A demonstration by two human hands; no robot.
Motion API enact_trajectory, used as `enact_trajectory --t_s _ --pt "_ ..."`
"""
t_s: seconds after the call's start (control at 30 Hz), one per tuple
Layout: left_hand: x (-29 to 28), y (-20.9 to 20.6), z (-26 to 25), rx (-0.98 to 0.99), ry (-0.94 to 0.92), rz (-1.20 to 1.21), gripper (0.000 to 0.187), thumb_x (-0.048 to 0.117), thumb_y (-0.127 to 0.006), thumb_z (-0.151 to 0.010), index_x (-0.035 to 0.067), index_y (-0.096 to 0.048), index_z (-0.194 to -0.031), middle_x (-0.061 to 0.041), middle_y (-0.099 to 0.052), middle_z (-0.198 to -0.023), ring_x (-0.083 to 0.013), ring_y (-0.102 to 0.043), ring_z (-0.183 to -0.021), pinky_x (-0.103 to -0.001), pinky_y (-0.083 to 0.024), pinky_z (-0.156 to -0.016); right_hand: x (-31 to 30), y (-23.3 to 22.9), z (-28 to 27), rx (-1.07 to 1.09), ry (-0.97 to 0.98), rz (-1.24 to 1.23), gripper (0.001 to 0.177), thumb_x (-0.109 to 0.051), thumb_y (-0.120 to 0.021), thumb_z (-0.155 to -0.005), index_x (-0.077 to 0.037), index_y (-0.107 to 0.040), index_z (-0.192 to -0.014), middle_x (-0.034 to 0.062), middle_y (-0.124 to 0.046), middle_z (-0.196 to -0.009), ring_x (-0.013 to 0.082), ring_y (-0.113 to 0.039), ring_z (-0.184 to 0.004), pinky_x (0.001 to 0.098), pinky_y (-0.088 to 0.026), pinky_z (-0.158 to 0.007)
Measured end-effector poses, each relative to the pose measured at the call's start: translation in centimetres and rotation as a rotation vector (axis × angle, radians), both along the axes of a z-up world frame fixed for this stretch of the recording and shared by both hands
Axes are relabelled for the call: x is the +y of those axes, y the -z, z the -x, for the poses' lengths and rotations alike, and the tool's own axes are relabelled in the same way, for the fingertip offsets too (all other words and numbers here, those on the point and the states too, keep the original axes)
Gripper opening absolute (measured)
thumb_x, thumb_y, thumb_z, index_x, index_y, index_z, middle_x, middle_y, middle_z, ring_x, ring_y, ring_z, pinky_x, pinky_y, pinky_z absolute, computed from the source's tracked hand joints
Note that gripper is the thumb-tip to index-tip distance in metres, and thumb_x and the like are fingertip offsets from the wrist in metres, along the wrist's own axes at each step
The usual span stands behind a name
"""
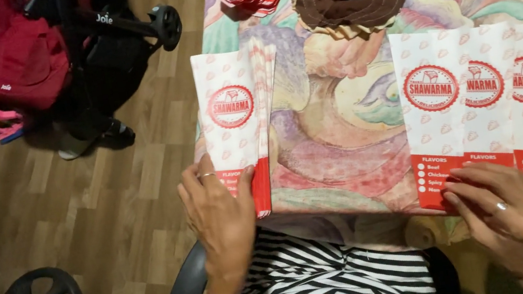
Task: The person organizes paper shawarma sleeves on a table by hand, aligning them into stacks, fanning them out to inspect the printing, and finally applying glue to one sleeve using a plastic bottle.
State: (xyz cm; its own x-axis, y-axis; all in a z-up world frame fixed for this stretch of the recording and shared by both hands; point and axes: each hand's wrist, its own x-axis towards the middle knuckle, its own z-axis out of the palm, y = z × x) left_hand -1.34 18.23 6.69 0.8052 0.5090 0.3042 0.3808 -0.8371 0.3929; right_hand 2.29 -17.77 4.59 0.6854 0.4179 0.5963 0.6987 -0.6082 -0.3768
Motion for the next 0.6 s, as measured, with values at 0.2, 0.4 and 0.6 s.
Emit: enact_trajectory --t_s 0.2,0.4,0.6 --pt "3.4 0.9 -0.5 0.029 -0.182 0.505 0.03 0.028 -0.082 -0.082 0.007 -0.073 -0.101 -0.008 -0.078 -0.086 -0.019 -0.071 -0.073 -0.037 -0.053 -0.074 3.0 -0.5 -0.8 0.034 -0.072 -0.034 0.017 -0.001 -0.074 -0.091 0.0 -0.072 -0.108 0.0171 -0.071 -0.116 0.0331 -0.066 -0.108 0.0438 -0.05 -0.102" --pt "4.3 2.7 0.2 -0.182 -0.057 0.165 0.018 0.02 -0.075 -0.094 0.002 -0.077 -0.092 -0.016 -0.075 -0.083 -0.0368 -0.067 -0.07 -0.047 -0.047 -0.067 4.4 -0.4 -1.1 0.054 -0.077 -0.061 0.016 0.0 -0.076 -0.091 -0.001 -0.072 -0.106 0.0165 -0.07 -0.114 0.0312 -0.066 -0.105 0.0419 -0.051 -0.099" --pt "3.5 0.9 0.7 -0.353 -0.002 0.14 0.012 0.005 -0.077 -0.094 -0.001 -0.08 -0.103 -0.013 -0.073 -0.088 -0.0254 -0.07 -0.073 -0.038 -0.053 -0.065 4.3 -0.2 -1.1 0.075 -0.057 -0.039 0.013 -0.002 -0.075 -0.091 0.0 -0.073 -0.104 0.0164 -0.071 -0.112 0.0302 -0.067 -0.103 0.0409 -0.05 -0.096"
